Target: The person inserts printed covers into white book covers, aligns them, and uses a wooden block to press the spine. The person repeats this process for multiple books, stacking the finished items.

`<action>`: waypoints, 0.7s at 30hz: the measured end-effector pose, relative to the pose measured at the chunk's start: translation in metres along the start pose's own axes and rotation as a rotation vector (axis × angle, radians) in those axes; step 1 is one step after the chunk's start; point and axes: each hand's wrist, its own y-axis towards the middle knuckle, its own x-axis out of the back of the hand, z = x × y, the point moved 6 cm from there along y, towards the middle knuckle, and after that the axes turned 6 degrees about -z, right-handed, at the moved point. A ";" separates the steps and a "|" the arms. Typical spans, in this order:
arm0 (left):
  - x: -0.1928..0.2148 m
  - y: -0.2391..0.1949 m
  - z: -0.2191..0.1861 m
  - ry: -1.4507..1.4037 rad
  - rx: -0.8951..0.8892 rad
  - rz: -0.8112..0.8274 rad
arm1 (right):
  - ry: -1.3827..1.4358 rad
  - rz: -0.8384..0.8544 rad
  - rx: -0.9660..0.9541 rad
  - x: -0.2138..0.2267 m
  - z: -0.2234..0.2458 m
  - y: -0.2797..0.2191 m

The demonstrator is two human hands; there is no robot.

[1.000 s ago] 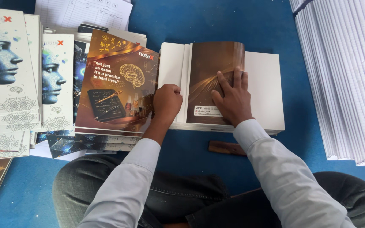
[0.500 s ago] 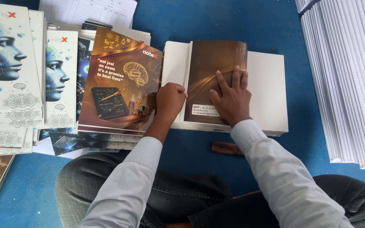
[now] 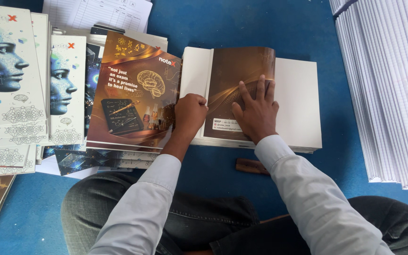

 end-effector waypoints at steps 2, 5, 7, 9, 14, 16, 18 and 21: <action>-0.001 0.000 0.000 -0.003 -0.006 -0.003 | -0.019 -0.009 0.009 -0.001 0.001 -0.001; 0.000 0.001 -0.001 0.012 -0.014 -0.024 | -0.045 0.006 0.014 -0.004 -0.001 -0.002; 0.000 0.000 0.000 -0.002 -0.013 -0.034 | -0.065 0.021 0.021 -0.007 0.000 -0.002; -0.002 0.000 -0.001 0.009 -0.007 -0.028 | -0.096 0.030 0.034 -0.009 0.000 -0.002; -0.009 0.000 -0.001 0.134 -0.020 -0.035 | -0.106 0.063 0.028 -0.014 0.000 -0.002; -0.010 -0.001 -0.010 0.232 -0.128 -0.071 | -0.103 0.065 0.050 -0.015 -0.002 -0.002; -0.011 -0.002 -0.016 0.256 -0.169 -0.052 | -0.091 0.082 0.067 -0.016 -0.005 -0.002; -0.010 -0.002 -0.025 0.251 -0.123 0.058 | -0.063 0.089 0.083 -0.018 -0.010 -0.001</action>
